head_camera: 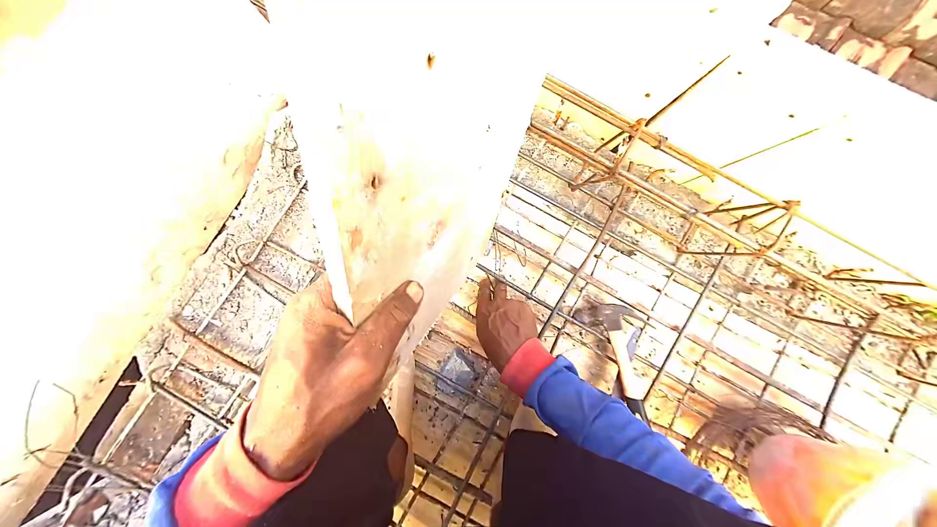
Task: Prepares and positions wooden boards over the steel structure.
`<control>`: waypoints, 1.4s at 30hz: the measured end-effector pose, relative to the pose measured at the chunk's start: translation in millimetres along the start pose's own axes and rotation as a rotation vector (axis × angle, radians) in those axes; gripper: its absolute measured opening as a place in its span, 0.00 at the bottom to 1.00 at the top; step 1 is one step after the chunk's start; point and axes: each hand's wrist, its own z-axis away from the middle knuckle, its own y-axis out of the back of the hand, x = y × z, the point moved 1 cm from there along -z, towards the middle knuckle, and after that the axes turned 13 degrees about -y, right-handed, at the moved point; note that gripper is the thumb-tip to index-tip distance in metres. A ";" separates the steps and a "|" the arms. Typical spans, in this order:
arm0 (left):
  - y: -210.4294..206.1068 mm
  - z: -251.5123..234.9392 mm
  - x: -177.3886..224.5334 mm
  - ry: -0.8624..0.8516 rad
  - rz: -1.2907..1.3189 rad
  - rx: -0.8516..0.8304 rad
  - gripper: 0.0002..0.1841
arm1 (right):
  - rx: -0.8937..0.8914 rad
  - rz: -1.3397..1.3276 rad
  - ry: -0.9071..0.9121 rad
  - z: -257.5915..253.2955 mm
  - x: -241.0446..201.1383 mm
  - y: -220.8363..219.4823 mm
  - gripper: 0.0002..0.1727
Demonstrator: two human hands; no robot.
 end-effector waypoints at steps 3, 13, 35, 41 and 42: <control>1.0 0.0 -1.5 -0.001 0.005 0.025 0.12 | -0.031 0.038 -0.007 -4.3 -2.5 4.2 0.30; 22.5 9.6 -8.2 0.039 0.086 0.260 0.16 | -0.001 0.234 0.130 -8.5 18.9 1.7 0.37; 81.1 54.4 -38.2 0.137 0.059 0.688 0.19 | 0.615 0.004 0.753 -54.0 87.1 20.8 0.12; 84.3 60.6 -39.8 0.085 0.083 0.667 0.19 | 0.553 0.362 0.959 -69.3 58.2 28.8 0.17; 84.8 61.0 -39.4 0.081 0.092 0.661 0.19 | 0.554 0.373 0.960 -71.1 56.8 29.5 0.15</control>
